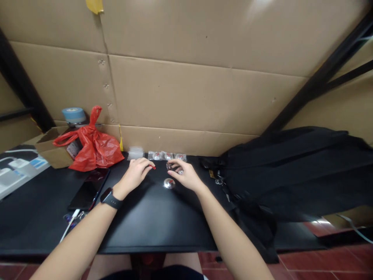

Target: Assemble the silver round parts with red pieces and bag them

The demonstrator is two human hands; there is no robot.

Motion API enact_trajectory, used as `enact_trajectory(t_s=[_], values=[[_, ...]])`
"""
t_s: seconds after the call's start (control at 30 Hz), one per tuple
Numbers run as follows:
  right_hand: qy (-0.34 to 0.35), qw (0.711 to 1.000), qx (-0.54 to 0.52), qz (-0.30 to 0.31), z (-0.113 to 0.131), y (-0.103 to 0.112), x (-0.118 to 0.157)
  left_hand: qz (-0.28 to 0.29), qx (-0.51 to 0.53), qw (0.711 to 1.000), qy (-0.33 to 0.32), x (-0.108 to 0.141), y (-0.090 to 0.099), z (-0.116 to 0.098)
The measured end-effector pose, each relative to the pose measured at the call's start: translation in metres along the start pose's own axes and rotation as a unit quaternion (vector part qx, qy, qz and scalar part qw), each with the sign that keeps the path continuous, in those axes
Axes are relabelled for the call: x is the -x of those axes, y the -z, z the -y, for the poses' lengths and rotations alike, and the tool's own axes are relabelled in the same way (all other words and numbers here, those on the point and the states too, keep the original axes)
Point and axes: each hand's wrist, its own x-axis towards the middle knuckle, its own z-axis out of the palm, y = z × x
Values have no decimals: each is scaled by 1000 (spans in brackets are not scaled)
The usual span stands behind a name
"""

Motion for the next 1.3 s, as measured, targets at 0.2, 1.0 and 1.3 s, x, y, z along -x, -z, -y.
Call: enact_trajectory(t_s=[0.2, 1.0, 1.3], values=[[17, 988, -145, -46, 23, -35, 6, -34, 45, 997, 48, -2, 3, -17], [44, 997, -68, -9, 32, -31, 7, -107, 84, 988, 72, 6, -18, -32], [56, 998, 16, 17, 31, -21, 7, -16, 41, 999, -2, 10, -22, -31]])
